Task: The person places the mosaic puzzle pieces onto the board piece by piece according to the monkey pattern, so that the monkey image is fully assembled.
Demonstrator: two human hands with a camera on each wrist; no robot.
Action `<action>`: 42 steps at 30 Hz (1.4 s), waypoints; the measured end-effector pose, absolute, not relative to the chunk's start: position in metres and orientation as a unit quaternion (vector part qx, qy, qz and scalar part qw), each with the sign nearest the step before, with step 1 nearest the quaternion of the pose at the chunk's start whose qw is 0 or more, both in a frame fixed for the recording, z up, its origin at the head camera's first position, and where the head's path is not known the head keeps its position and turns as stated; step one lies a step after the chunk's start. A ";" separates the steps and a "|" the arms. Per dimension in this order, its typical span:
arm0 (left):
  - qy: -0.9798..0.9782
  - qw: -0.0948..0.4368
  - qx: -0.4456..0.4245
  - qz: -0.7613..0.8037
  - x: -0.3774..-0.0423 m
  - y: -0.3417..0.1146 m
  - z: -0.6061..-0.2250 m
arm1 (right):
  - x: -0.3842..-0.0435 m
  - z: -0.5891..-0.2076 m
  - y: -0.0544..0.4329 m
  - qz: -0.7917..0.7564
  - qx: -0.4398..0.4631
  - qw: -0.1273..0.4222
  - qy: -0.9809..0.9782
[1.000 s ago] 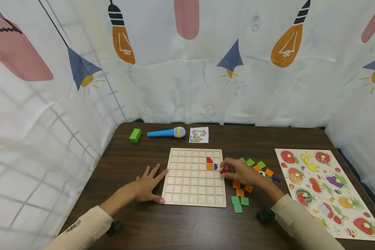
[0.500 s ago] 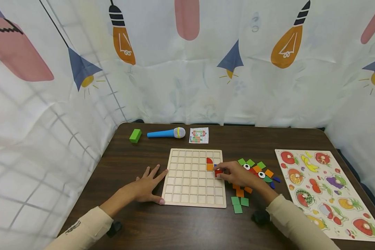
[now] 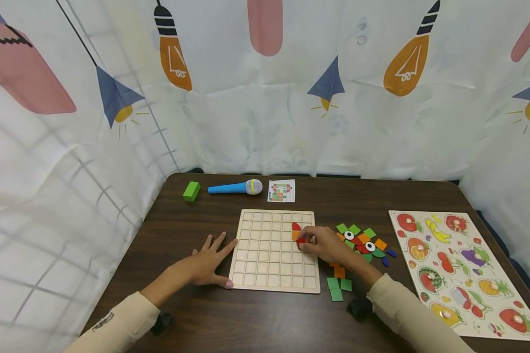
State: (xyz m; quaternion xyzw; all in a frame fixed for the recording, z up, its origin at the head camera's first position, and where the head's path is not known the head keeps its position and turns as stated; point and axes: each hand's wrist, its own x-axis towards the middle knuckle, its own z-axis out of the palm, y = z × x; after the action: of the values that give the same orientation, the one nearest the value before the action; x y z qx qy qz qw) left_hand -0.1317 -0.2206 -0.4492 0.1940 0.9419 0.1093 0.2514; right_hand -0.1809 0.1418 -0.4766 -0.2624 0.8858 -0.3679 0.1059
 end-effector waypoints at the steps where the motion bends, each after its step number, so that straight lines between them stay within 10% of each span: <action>1: 0.942 0.250 0.194 0.109 -0.132 -0.221 -0.449 | -0.181 -0.477 0.141 -0.368 -0.258 0.106 0.887; 42: 0.943 0.248 0.196 0.101 -0.131 -0.222 -0.450 | -0.174 -0.474 0.130 -0.333 -0.183 0.094 0.920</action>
State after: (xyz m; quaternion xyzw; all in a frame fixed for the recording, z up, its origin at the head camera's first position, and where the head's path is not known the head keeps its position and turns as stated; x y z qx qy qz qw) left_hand -0.1315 -0.2216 -0.4504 0.1955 0.9434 0.1005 0.2483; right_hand -0.1742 0.1295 -0.4739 -0.1830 0.9201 -0.3331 0.0943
